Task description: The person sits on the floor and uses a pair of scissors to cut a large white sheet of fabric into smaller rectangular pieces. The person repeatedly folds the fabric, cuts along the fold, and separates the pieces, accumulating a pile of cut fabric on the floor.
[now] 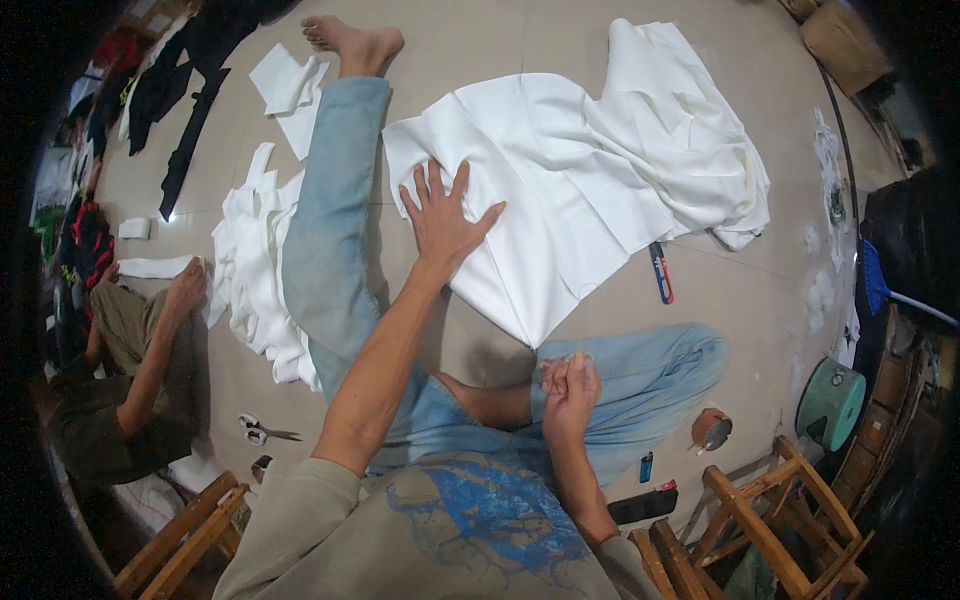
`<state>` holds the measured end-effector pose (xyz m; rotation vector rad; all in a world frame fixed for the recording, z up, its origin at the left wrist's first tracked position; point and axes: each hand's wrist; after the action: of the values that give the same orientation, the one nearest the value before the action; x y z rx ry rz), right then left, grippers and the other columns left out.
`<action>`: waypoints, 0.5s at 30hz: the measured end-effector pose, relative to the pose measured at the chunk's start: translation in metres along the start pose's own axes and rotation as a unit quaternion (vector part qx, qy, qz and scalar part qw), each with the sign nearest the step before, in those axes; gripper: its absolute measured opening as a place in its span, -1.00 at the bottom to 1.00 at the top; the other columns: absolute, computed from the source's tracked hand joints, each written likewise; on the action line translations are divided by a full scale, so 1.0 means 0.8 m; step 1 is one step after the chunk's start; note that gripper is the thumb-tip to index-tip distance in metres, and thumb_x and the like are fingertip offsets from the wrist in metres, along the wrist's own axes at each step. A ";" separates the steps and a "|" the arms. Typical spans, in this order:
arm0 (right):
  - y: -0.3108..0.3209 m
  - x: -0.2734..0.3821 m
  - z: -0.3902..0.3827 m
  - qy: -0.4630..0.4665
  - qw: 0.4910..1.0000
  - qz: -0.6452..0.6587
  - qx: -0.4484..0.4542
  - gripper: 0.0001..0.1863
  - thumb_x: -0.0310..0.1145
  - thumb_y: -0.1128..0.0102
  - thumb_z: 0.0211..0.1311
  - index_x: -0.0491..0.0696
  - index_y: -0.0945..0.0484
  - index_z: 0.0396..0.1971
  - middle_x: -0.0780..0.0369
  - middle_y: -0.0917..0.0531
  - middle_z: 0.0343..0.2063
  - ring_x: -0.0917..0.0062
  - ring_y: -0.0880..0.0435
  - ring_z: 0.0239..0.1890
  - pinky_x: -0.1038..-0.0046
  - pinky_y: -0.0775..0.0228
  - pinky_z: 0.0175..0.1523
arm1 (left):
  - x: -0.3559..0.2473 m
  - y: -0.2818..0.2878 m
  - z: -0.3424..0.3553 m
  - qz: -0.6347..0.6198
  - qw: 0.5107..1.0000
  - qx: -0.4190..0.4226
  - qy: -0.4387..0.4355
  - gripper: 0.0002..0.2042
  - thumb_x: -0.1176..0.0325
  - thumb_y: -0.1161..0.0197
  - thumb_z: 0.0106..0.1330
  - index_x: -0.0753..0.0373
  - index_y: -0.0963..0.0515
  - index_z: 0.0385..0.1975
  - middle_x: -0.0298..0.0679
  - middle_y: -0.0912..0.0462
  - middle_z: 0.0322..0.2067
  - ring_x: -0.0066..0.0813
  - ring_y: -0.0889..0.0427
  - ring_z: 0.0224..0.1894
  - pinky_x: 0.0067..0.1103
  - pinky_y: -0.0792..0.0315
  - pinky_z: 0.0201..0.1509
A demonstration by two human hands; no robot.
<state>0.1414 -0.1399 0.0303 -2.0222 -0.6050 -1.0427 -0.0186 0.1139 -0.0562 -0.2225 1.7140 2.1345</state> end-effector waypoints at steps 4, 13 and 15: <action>0.018 0.014 -0.026 -0.005 1.000 -0.007 0.019 -0.62 -0.27 0.00 0.66 0.04 -0.27 -0.50 0.37 -0.27 -0.63 0.58 -0.30 -0.54 0.28 -0.42 0.03 | 0.003 -0.004 -0.002 0.002 1.000 -0.006 -0.006 -0.07 -0.46 -0.23 0.20 0.09 -0.40 0.44 0.29 -0.17 0.47 0.29 0.09 0.57 0.35 0.34 0.49; 0.056 0.049 -0.071 0.022 0.989 -0.134 0.061 -0.60 -0.18 -0.07 0.63 0.03 -0.32 -0.50 0.36 -0.33 -0.64 0.59 -0.34 -0.55 0.39 -0.39 -0.11 | 0.004 -0.004 -0.001 0.009 1.000 0.002 -0.003 -0.05 -0.51 -0.19 0.19 0.08 -0.39 0.45 0.30 -0.16 0.47 0.31 0.11 0.58 0.36 0.37 0.49; 0.053 0.046 -0.068 -0.028 0.974 -0.224 0.017 -0.61 -0.13 -0.20 0.54 -0.05 -0.41 -0.46 0.31 -0.44 -0.60 0.55 -0.43 -0.53 0.38 -0.44 -0.21 | -0.004 0.002 0.000 -0.002 1.000 0.019 0.007 -0.09 -0.41 -0.23 0.24 0.12 -0.37 0.47 0.30 -0.14 0.48 0.28 0.10 0.58 0.31 0.37 0.52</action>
<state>0.1654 -0.2063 0.0637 -1.9338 -1.1391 -1.2230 -0.0165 0.1135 -0.0539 -0.2302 1.7579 2.1009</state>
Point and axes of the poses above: each hand's wrist, its own z-axis towards the middle knuckle, its own y-axis out of the back of the hand, x = y × z
